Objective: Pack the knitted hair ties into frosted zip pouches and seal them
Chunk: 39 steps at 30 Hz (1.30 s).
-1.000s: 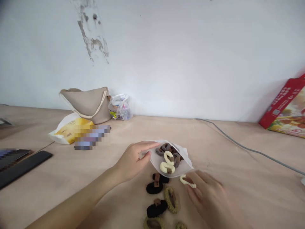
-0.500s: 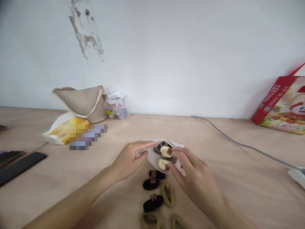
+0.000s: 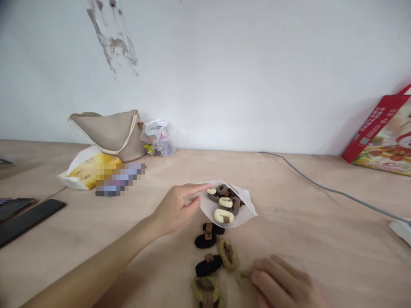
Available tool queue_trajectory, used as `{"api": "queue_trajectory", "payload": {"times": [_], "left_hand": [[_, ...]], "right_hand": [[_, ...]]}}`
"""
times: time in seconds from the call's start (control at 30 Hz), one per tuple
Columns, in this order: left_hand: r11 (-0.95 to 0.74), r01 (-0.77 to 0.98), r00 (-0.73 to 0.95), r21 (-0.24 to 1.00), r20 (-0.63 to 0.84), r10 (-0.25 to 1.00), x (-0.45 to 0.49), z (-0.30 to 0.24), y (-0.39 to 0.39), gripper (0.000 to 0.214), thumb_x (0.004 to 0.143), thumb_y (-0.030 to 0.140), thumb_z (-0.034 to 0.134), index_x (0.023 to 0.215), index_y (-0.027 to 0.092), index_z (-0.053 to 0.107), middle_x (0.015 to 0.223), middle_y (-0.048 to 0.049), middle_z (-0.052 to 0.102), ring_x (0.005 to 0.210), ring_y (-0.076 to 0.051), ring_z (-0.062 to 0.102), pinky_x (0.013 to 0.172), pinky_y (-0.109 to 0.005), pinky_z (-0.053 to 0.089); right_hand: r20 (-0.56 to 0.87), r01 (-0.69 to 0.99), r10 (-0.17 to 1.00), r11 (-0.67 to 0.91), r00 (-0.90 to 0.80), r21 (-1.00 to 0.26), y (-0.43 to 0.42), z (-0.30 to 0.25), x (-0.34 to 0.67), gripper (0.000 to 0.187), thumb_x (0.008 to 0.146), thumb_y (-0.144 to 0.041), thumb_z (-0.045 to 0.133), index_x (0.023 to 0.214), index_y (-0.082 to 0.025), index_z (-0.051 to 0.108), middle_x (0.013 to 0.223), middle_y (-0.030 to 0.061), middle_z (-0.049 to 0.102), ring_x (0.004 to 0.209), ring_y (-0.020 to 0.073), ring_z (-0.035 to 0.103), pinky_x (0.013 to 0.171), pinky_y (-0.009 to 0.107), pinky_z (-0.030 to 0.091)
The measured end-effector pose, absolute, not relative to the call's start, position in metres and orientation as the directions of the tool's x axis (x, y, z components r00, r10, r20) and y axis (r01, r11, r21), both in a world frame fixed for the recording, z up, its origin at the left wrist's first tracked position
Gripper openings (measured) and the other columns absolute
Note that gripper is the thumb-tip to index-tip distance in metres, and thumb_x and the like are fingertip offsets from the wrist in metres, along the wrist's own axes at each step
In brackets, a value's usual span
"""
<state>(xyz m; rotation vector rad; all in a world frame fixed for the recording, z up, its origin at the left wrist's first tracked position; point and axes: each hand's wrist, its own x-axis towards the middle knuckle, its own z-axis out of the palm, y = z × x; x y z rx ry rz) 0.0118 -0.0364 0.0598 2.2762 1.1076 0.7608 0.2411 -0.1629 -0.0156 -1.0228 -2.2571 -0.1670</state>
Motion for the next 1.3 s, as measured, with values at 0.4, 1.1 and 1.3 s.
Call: {"api": "queue_trajectory", "payload": {"times": [0.4,1.1,1.3], "left_hand": [[-0.562,0.542,0.518,0.625,0.279,0.809,0.013,0.059,-0.036,0.046,0.079,0.008,0.043,0.119,0.021,0.061,0.120,0.0008,0.065,0.107,-0.016,0.062,0.093,-0.027,0.049],[-0.554,0.536,0.524,0.637,0.263,0.810,0.010,0.060,-0.039,0.046,0.079,0.011,0.044,0.119,0.025,0.061,0.117,0.0019,0.066,0.102,-0.017,0.064,0.082,-0.026,0.054],[-0.545,0.537,0.518,0.644,0.259,0.815,0.009,0.062,-0.040,0.046,0.079,0.010,0.043,0.119,0.024,0.061,0.118,0.0016,0.066,0.105,-0.017,0.063,0.086,-0.026,0.052]], "right_hand": [[0.527,0.719,0.751,0.612,-0.399,-0.328,-0.128,-0.003,0.211,0.023,0.086,-0.019,0.049,0.107,-0.027,0.053,0.101,0.0016,0.064,0.084,0.0160,0.064,0.068,0.027,0.055],[0.573,0.740,0.605,0.673,-0.553,0.003,-0.146,-0.007,0.224,0.021,0.088,-0.010,0.039,0.092,-0.019,0.057,0.091,0.0057,0.067,0.076,0.0156,0.065,0.061,0.023,0.052],[0.533,0.667,0.575,0.745,-0.621,-0.026,-0.143,0.024,0.211,0.018,0.087,-0.011,0.043,0.084,-0.020,0.058,0.081,0.0026,0.067,0.065,0.0134,0.062,0.056,0.023,0.051]]}}
